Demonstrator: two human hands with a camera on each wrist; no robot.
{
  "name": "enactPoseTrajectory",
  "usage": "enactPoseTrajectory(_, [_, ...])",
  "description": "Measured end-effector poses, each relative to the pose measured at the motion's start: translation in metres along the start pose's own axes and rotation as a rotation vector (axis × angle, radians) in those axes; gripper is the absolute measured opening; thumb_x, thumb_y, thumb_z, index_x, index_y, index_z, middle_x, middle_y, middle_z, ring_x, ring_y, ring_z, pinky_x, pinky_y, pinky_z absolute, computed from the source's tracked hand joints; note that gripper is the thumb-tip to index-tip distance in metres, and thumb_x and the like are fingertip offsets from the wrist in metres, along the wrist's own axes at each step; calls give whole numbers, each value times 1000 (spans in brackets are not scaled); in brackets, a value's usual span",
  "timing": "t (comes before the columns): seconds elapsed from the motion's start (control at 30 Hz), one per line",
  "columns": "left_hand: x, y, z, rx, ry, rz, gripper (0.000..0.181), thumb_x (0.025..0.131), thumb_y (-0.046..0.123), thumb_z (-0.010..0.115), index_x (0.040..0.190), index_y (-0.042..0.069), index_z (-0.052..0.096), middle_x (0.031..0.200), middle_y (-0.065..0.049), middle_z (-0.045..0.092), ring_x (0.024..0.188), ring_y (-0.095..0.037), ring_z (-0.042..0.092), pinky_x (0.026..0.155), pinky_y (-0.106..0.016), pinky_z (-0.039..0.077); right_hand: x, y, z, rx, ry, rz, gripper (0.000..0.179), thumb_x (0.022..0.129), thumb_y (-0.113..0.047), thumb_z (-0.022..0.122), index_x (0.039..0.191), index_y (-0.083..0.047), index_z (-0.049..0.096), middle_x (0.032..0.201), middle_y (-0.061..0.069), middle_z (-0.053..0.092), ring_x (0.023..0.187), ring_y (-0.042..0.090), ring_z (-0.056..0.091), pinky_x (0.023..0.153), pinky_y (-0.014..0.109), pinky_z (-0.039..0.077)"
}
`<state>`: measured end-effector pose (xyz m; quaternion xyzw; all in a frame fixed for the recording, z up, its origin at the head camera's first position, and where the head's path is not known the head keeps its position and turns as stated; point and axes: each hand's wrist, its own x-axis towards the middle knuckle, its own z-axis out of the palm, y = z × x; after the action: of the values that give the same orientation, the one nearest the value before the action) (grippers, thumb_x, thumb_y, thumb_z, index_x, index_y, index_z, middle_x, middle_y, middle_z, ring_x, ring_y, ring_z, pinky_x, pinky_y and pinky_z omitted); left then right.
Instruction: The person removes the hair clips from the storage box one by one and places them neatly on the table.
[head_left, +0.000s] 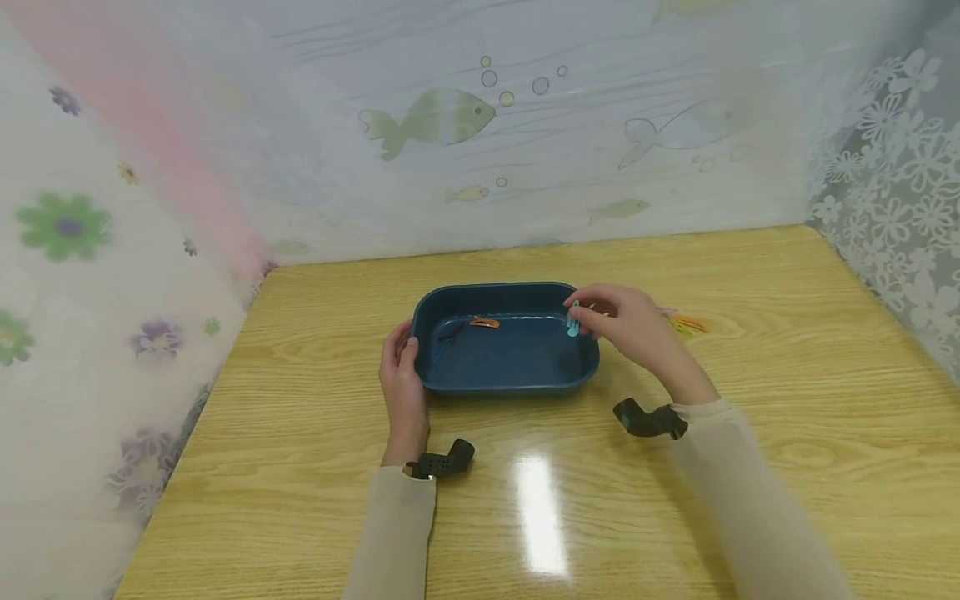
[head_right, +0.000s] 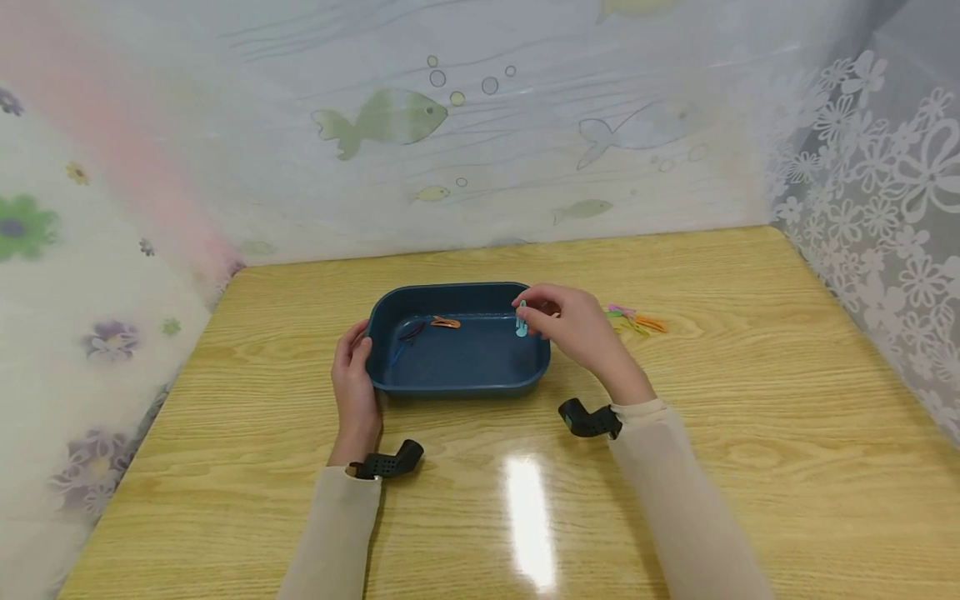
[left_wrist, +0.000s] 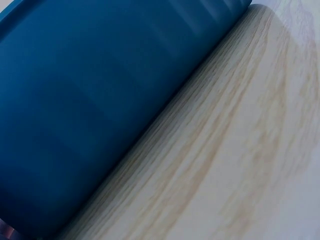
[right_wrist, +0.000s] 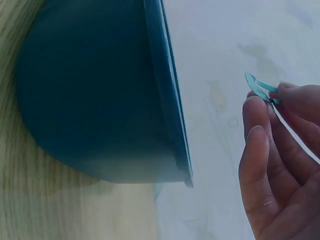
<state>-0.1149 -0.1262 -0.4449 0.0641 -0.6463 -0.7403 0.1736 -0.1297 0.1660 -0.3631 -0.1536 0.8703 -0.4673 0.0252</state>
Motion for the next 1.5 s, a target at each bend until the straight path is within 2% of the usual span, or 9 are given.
enactPoseTrajectory(0.23, [-1, 5, 0, -19, -3, -25, 31, 95, 16, 42, 124, 9, 48, 122, 0, 49, 113, -10, 43, 97, -28, 30, -3, 10, -3, 55, 70, 23, 39, 83, -40, 59, 117, -22, 55, 98, 0, 60, 77, 22, 60, 67, 40, 49])
enactPoseTrajectory(0.37, [-6, 14, 3, -10, -11, -39, 32, 95, 13, 41, 125, 5, 46, 124, -4, 47, 115, -13, 43, 97, -29, 30, -7, 16, -9, 32, 109, 39, 38, 83, -41, 59, 117, -24, 57, 100, 0, 60, 78, 18, 58, 66, 35, 47])
enactPoseTrajectory(0.6, [-10, 22, 7, 24, -15, -36, 34, 95, 12, 39, 127, 3, 43, 126, -8, 46, 116, -16, 42, 98, -30, 30, -14, 24, -22, 29, 127, 121, 35, 84, -45, 55, 116, -31, 57, 102, -1, 60, 83, 18, 57, 74, 38, 44])
enactPoseTrajectory(0.77, [-10, 23, 8, 14, -16, -32, 33, 95, 12, 40, 127, 2, 44, 126, -8, 46, 115, -15, 42, 98, -30, 30, -18, 33, -29, 37, 166, 144, 37, 86, -45, 51, 119, -29, 54, 101, 1, 58, 84, 15, 58, 79, 36, 45])
enactPoseTrajectory(1.03, [-10, 23, 10, 17, -39, -29, 33, 95, 13, 39, 126, 4, 44, 126, -7, 46, 116, -13, 42, 98, -28, 30, -24, 43, -37, -7, 191, 192, 47, 85, -45, 53, 128, -28, 47, 104, 3, 57, 89, 24, 58, 77, 37, 40])
enactPoseTrajectory(1.33, [-9, 23, 7, 21, -6, -40, 32, 95, 12, 39, 126, 3, 45, 126, -6, 47, 116, -13, 42, 98, -28, 30, -20, 54, -40, -73, 195, 235, 42, 83, -48, 56, 114, -20, 59, 107, 2, 61, 93, 18, 56, 78, 37, 40])
enactPoseTrajectory(1.5, [-8, 23, 5, 21, -9, -40, 32, 95, 13, 39, 126, 4, 44, 127, -6, 46, 117, -13, 41, 98, -28, 29, -20, 62, -43, -101, 182, 252, 42, 83, -49, 54, 111, -19, 61, 110, 4, 59, 100, 21, 52, 80, 40, 39])
